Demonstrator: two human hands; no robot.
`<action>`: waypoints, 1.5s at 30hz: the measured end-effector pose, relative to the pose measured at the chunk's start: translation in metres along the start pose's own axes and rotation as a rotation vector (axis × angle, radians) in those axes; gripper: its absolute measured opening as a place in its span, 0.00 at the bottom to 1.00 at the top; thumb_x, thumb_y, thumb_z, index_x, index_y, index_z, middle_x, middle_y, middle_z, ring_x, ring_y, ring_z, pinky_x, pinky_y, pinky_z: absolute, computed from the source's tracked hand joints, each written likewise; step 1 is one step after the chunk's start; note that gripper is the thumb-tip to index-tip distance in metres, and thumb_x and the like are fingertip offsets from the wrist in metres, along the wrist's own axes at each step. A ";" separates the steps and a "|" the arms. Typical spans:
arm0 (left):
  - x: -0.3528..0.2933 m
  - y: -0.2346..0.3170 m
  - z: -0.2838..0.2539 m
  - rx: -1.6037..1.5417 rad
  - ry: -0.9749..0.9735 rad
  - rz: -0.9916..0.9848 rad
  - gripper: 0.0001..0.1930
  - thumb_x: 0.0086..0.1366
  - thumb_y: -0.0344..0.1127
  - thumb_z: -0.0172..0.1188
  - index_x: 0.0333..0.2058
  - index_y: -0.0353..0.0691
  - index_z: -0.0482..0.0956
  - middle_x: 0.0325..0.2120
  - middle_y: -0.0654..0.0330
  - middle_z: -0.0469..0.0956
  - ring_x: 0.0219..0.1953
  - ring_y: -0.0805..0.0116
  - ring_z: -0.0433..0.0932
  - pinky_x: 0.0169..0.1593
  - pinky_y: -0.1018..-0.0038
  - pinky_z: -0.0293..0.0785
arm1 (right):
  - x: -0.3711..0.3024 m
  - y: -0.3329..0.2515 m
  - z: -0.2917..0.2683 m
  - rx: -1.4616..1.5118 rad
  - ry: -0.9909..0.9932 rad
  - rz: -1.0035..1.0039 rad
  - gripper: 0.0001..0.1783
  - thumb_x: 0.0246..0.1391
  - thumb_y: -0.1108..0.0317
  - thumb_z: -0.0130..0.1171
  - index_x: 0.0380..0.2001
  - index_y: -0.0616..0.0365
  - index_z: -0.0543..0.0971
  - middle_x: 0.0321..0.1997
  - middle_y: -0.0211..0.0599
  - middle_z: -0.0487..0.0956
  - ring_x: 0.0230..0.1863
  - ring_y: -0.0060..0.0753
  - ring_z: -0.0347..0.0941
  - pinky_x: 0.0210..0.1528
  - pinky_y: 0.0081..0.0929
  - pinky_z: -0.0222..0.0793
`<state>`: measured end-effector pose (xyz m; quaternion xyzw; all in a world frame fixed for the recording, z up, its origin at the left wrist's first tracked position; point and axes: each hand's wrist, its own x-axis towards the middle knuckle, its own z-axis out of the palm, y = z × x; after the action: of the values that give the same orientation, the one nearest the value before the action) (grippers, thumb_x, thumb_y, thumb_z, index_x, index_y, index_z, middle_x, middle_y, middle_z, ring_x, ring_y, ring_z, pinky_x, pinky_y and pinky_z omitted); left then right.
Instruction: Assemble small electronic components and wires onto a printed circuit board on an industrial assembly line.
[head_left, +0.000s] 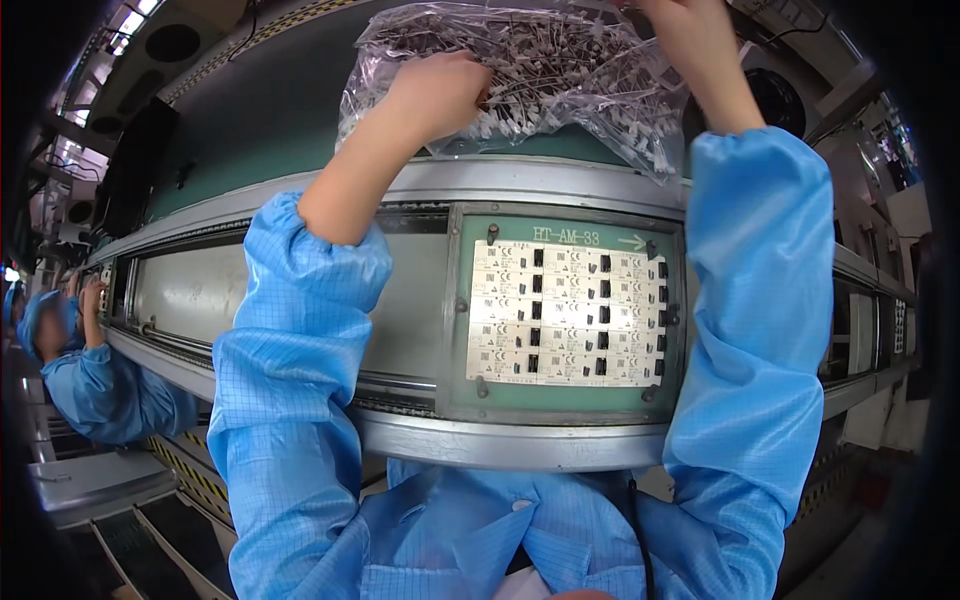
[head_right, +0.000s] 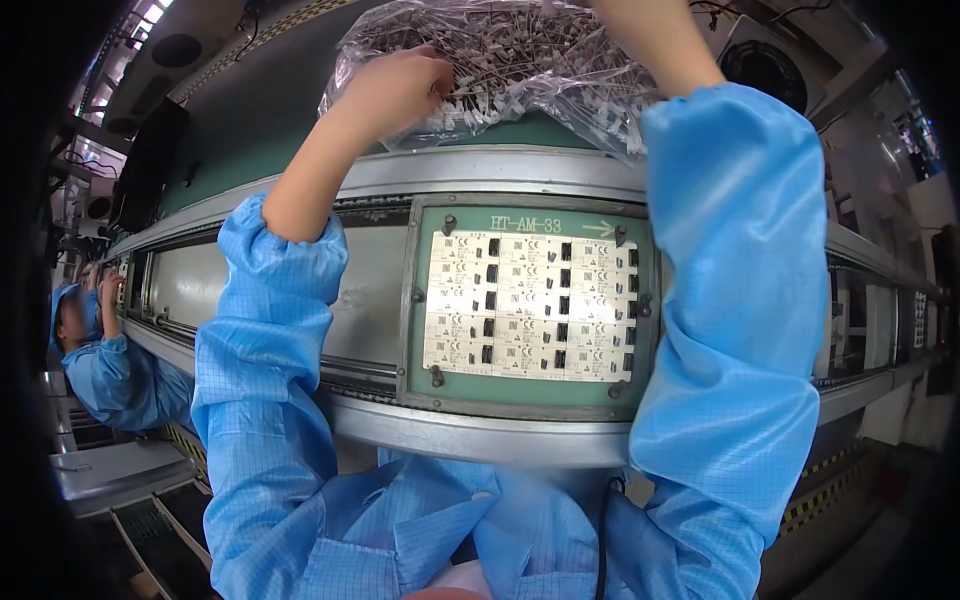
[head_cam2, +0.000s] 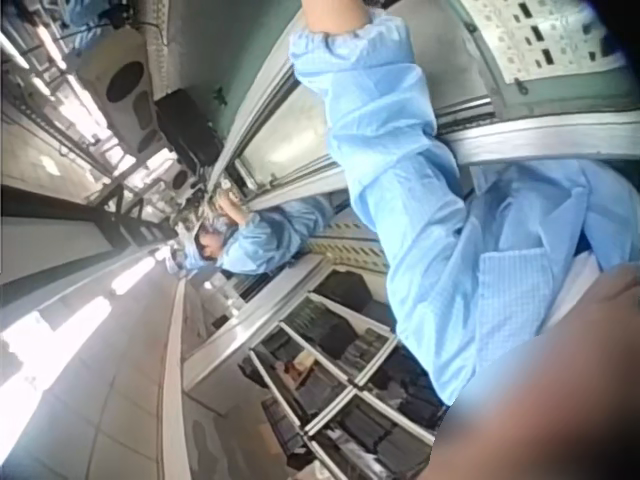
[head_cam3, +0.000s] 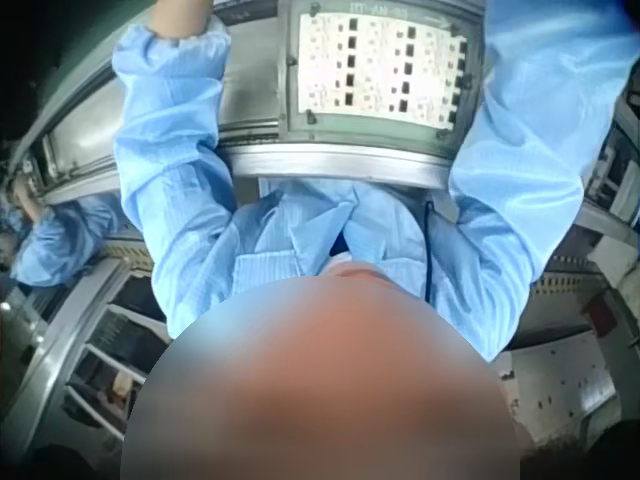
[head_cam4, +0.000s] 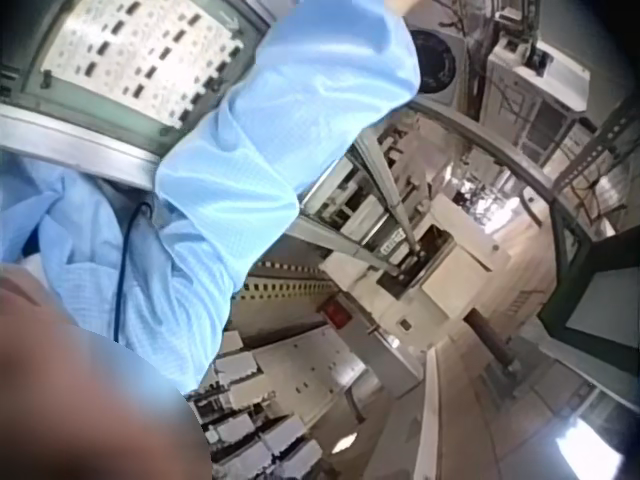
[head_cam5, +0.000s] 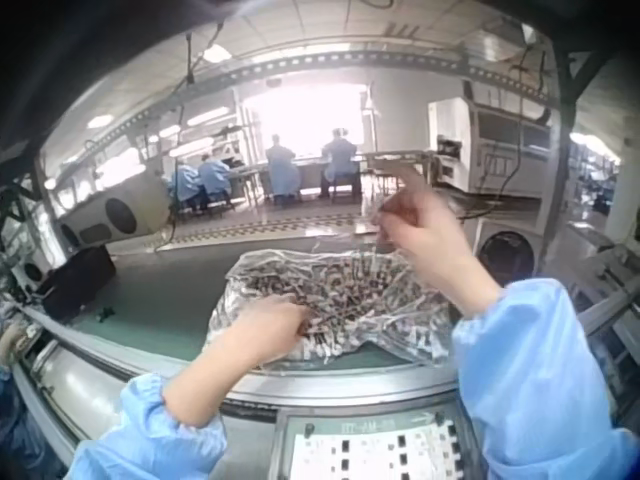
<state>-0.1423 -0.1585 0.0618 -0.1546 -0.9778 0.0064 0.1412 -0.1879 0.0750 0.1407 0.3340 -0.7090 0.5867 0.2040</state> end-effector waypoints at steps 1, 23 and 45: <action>0.005 -0.002 0.000 0.030 -0.078 -0.027 0.10 0.58 0.32 0.57 0.38 0.46 0.84 0.42 0.55 0.82 0.48 0.52 0.81 0.48 0.58 0.79 | -0.003 -0.003 -0.013 -0.005 -0.003 0.002 0.22 0.60 0.78 0.54 0.59 0.60 0.70 0.35 0.37 0.80 0.38 0.29 0.79 0.40 0.26 0.76; -0.158 0.063 -0.023 -0.491 0.446 0.006 0.05 0.61 0.30 0.67 0.35 0.37 0.81 0.30 0.57 0.83 0.30 0.59 0.82 0.34 0.69 0.75 | -0.189 -0.028 0.002 -0.628 -0.484 -0.315 0.17 0.54 0.82 0.59 0.47 0.59 0.81 0.42 0.44 0.83 0.42 0.48 0.80 0.42 0.34 0.77; -0.165 0.075 0.008 -0.312 0.235 -0.084 0.03 0.58 0.35 0.64 0.29 0.48 0.85 0.32 0.69 0.79 0.46 0.64 0.74 0.53 0.58 0.59 | -0.201 -0.010 0.017 -0.516 -0.469 0.018 0.05 0.53 0.74 0.64 0.33 0.63 0.83 0.31 0.35 0.76 0.34 0.32 0.70 0.37 0.28 0.65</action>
<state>0.0283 -0.1368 0.0052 -0.1332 -0.9493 -0.1691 0.2289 -0.0396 0.1042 0.0072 0.3909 -0.8645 0.2970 0.1079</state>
